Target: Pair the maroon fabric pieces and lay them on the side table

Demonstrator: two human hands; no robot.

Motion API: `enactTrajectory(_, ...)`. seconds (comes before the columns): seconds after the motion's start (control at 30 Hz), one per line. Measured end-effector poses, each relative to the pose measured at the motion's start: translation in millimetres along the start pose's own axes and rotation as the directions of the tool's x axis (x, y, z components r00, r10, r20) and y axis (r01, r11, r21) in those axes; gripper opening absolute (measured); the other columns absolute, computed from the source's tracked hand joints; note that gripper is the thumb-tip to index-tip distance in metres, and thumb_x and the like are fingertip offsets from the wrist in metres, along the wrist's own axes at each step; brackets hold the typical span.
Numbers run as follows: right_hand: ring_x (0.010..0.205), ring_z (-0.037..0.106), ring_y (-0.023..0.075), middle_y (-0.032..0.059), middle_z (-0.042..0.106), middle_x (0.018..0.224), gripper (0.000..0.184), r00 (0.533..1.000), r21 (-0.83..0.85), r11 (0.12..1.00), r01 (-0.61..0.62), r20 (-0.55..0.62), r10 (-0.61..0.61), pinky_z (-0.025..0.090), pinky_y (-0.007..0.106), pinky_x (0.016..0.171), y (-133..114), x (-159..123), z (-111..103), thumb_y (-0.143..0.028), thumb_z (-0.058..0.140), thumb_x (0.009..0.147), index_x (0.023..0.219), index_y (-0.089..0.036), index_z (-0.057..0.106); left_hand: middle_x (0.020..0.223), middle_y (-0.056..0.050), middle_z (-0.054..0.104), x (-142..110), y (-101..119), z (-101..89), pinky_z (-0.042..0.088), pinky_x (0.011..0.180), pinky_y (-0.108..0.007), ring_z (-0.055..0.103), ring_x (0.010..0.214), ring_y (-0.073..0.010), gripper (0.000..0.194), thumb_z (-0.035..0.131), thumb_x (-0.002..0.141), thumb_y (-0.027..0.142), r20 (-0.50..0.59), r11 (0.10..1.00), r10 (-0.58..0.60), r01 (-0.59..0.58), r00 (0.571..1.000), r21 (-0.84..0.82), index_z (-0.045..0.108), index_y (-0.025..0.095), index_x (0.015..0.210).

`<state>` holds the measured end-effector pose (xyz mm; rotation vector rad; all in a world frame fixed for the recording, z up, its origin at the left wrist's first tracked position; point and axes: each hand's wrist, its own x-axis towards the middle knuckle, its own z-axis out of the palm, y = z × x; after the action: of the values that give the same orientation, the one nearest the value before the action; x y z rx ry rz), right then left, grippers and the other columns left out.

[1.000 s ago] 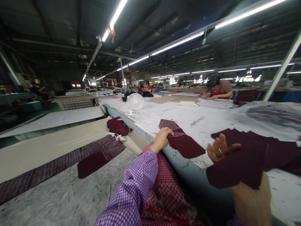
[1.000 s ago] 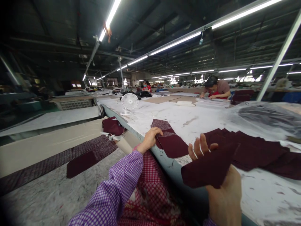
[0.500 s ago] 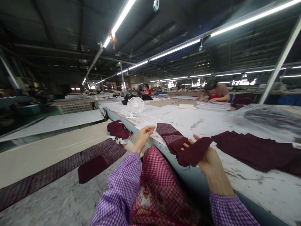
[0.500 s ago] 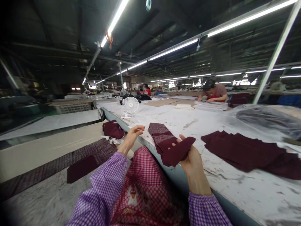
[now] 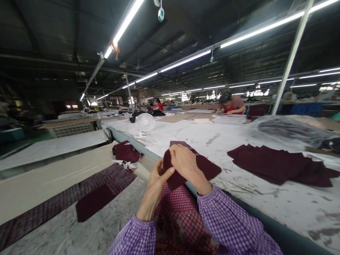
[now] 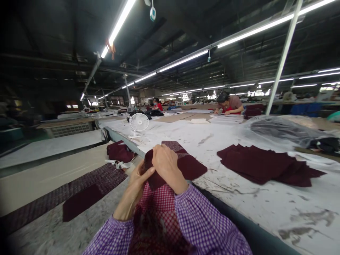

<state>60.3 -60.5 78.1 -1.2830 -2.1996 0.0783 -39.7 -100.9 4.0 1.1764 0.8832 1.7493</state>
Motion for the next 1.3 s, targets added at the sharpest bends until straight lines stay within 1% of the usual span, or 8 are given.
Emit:
enactTrajectory(0.27, 0.079, 0.061, 0.0172, 0.0047, 0.068, 0.085, 0.016, 0.967, 0.292, 0.951, 0.098, 0.2, -0.161, 0.043, 0.027, 0.07, 31.9, 50.6, -8.7, -0.017, 0.053, 0.078, 0.088, -0.017, 0.064, 0.077, -0.001, 0.069, 28.6, 3.3, -10.1, 0.05, 0.065, -0.025, 0.062, 0.064, -0.0126, 0.043, 0.082, 0.052, 0.033, -0.154, 0.983, -0.094, 0.066, 0.984, -0.172, 0.059, 0.015, 0.085)
enactTrajectory(0.47, 0.051, 0.053, 0.0112, -0.0037, 0.055, 0.059, 0.015, 0.881, 0.54, 0.82, -0.191, 0.462, -0.099, 0.041, 0.019, 0.041, 79.1, -0.9, -51.1, -0.019, 0.064, 0.067, 0.079, -0.018, 0.057, 0.063, 0.002, 0.061, 28.5, -5.5, 14.1, 0.04, 0.055, -0.019, 0.053, 0.057, -0.0089, 0.032, 0.074, 0.062, 0.042, 0.071, 0.987, -0.159, 0.158, 0.985, 0.023, 0.059, 0.014, 0.071)
enactTrajectory(0.63, 0.049, 0.057, 0.0113, -0.0018, 0.06, 0.062, 0.023, 0.721, 0.528, 0.712, -0.463, 0.691, -0.044, 0.047, 0.02, 0.04, 108.7, -40.1, -90.0, -0.022, 0.071, 0.063, 0.079, -0.016, 0.055, 0.071, 0.0, 0.064, 32.6, -21.3, 64.5, 0.042, 0.062, -0.022, 0.055, 0.066, -0.0121, 0.01, 0.059, 0.076, 0.024, 0.272, 0.931, -0.067, -0.038, 0.96, 0.364, 0.064, 0.016, 0.072)
enactTrajectory(0.73, 0.057, 0.062, 0.013, 0.0022, 0.067, 0.073, 0.03, 0.683, 0.533, 0.678, -0.506, 0.728, -0.062, 0.048, 0.019, 0.043, 141.1, -44.6, -98.1, -0.023, 0.07, 0.064, 0.091, -0.014, 0.059, 0.078, -0.002, 0.068, 37.5, -34.3, 90.2, 0.046, 0.072, -0.029, 0.06, 0.076, -0.0174, 0.01, 0.058, 0.075, 0.019, 0.364, 0.813, -0.053, -0.171, 0.93, 0.557, 0.069, 0.019, 0.075)
enactTrajectory(0.83, 0.052, 0.061, 0.0127, 0.0003, 0.066, 0.067, 0.04, 0.704, 0.424, 0.765, -0.486, 0.708, 0.055, 0.045, 0.018, 0.04, 184.8, -39.4, -90.5, -0.021, 0.07, 0.061, 0.1, -0.014, 0.06, 0.087, -0.004, 0.07, 42.2, -50.7, 102.7, 0.045, 0.084, -0.037, 0.061, 0.087, -0.0226, 0.017, 0.059, 0.073, 0.012, 0.355, 0.674, -0.048, -0.232, 0.934, 0.701, 0.072, 0.021, 0.08)
enactTrajectory(0.93, 0.048, 0.06, 0.0135, 0.001, 0.065, 0.061, 0.035, 0.794, 0.24, 0.911, -0.336, 0.593, 0.137, 0.043, 0.019, 0.041, 221.8, -30.9, -75.7, -0.021, 0.064, 0.065, 0.099, -0.013, 0.064, 0.091, -0.005, 0.068, 46.0, -67.5, 103.5, 0.044, 0.088, -0.04, 0.059, 0.092, -0.024, 0.023, 0.058, 0.073, 0.009, 0.327, 0.598, -0.016, -0.253, 0.945, 0.76, 0.073, 0.022, 0.083)
enactTrajectory(1.07, 0.058, 0.062, 0.0161, 0.0053, 0.068, 0.069, 0.028, 0.901, 0.144, 0.99, 0.007, 0.428, -0.069, 0.047, 0.025, 0.056, 235.9, -23.1, -60.0, -0.024, 0.052, 0.077, 0.096, -0.012, 0.068, 0.086, -0.003, 0.065, 48.9, -79.6, 100.3, 0.045, 0.085, -0.035, 0.057, 0.089, -0.0215, 0.027, 0.056, 0.075, 0.009, 0.379, 0.578, 0.041, -0.332, 0.925, 0.746, 0.073, 0.025, 0.088)
enactTrajectory(1.3, 0.078, 0.062, 0.0177, 0.0087, 0.069, 0.089, 0.023, 0.903, 0.017, 0.954, 0.3, 0.318, -0.29, 0.043, 0.026, 0.071, 222.7, -21.0, -42.8, -0.022, 0.05, 0.081, 0.091, -0.014, 0.07, 0.088, -0.004, 0.061, 49.9, -70.5, 102.2, 0.045, 0.083, -0.034, 0.057, 0.091, -0.0221, 0.033, 0.054, 0.079, 0.01, 0.435, 0.469, -0.055, -0.361, 0.899, 0.806, 0.072, 0.027, 0.101)
